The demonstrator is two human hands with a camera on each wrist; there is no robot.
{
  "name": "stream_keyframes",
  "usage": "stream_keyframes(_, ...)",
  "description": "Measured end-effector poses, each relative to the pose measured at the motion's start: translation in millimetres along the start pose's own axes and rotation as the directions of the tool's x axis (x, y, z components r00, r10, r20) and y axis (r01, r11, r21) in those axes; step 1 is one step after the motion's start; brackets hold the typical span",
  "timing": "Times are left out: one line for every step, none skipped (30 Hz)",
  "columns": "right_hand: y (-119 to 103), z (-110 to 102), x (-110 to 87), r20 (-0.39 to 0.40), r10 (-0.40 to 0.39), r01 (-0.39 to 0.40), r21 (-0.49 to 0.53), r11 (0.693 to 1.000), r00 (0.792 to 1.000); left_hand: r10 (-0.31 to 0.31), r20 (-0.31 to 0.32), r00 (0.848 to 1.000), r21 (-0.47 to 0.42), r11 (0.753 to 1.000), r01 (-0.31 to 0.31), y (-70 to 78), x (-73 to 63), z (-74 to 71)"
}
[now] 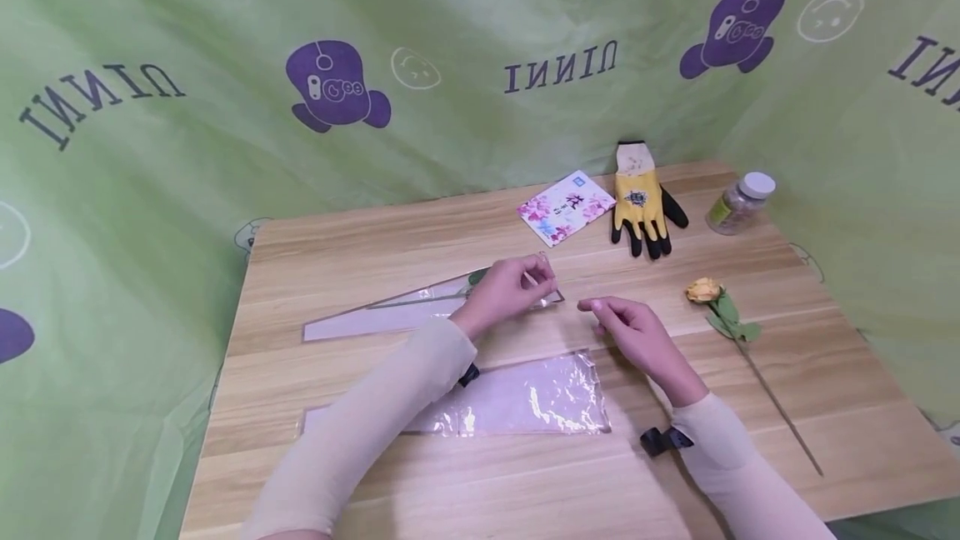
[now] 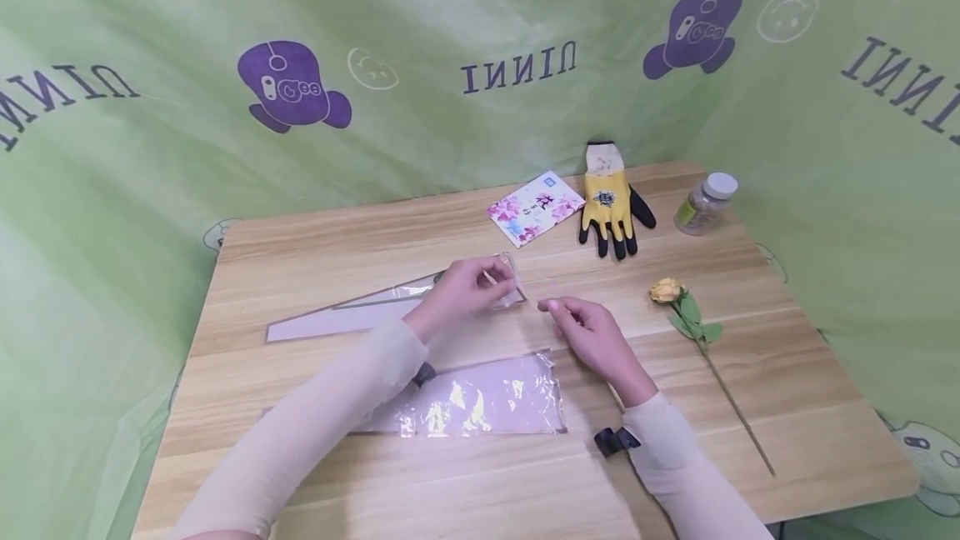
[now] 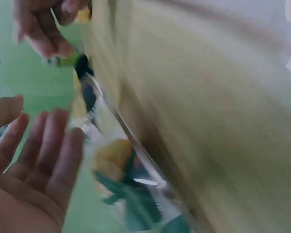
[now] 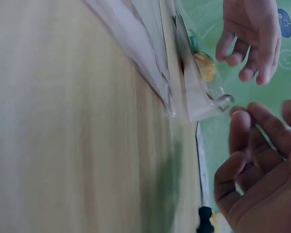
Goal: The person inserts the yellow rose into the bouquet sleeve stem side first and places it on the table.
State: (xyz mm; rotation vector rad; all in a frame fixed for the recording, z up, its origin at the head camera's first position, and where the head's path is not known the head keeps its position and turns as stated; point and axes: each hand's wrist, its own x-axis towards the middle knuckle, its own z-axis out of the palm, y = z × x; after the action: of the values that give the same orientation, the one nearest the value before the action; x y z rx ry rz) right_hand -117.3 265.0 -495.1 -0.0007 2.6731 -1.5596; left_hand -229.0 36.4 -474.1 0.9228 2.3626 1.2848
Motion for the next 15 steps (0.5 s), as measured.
stream_keyframes(1,-2,-4.8,0.001,0.004,-0.004,-0.032,0.999,1.000,0.019,0.037,0.999,0.048,0.999,-0.021,4.2,-9.9,1.4)
stream_keyframes(2,-3,-10.0,0.001,0.005,-0.005,-0.075,0.997,1.000,0.033,0.081,0.996,0.106,0.993,-0.041,7.7,-21.6,3.8)
stream_keyframes(2,-4,-15.5,0.004,0.008,-0.007,-0.113,0.994,1.000,0.047,0.129,0.991,0.167,0.984,-0.068,11.2,-34.5,6.7)
stream_keyframes(4,-6,-21.2,0.009,0.013,-0.012,-0.151,0.988,1.000,0.057,0.177,0.983,0.234,0.967,-0.099,14.2,-49.1,10.3)
stream_keyframes(5,-7,-27.0,0.020,0.017,-0.013,-0.190,0.982,1.000,0.062,0.229,0.971,0.288,0.949,-0.129,17.3,-64.6,14.1)
stream_keyframes(6,-8,-32.6,0.036,0.023,-0.014,-0.225,0.974,0.999,0.070,0.274,0.959,0.349,0.922,-0.167,19.2,-80.2,17.9)
stream_keyframes(7,-8,-37.7,0.051,0.027,-0.013,-0.257,0.966,0.998,0.077,0.315,0.946,0.407,0.889,-0.208,21.0,-95.3,21.1)
stream_keyframes(7,-8,-42.5,0.066,0.033,-0.013,-0.282,0.959,0.997,0.082,0.348,0.934,0.452,0.858,-0.244,21.5,-109.3,24.3)
stream_keyframes(8,-8,-46.7,0.080,0.042,-0.016,-0.296,0.955,0.996,0.086,0.376,0.923,0.490,0.827,-0.276,21.9,-121.5,27.0)
stream_keyframes(9,-8,-50.0,0.091,0.043,-0.013,-0.307,0.952,0.995,0.089,0.394,0.915,0.525,0.795,-0.304,21.1,-131.7,29.3)
stream_keyframes(9,-7,-52.4,0.100,0.046,-0.013,-0.313,0.950,0.994,0.092,0.402,0.911,0.550,0.771,-0.320,19.7,-139.4,31.2)
stream_keyframes(9,-6,-54.2,0.105,0.048,-0.012,-0.318,0.948,0.993,0.094,0.401,0.911,0.574,0.749,-0.330,17.4,-145.0,32.7)
stream_keyframes(9,-5,-55.1,0.108,0.051,-0.014,-0.317,0.948,0.993,0.099,0.396,0.913,0.591,0.733,-0.336,14.3,-148.4,34.2)
stream_keyframes(10,-3,-55.4,0.114,0.055,-0.016,-0.316,0.948,0.992,0.098,0.389,0.916,0.601,0.727,-0.332,11.0,-150.1,35.2)
stream_keyframes(10,-1,-54.9,0.120,0.058,-0.017,-0.315,0.949,0.991,0.092,0.380,0.920,0.608,0.725,-0.324,7.2,-150.3,36.0)
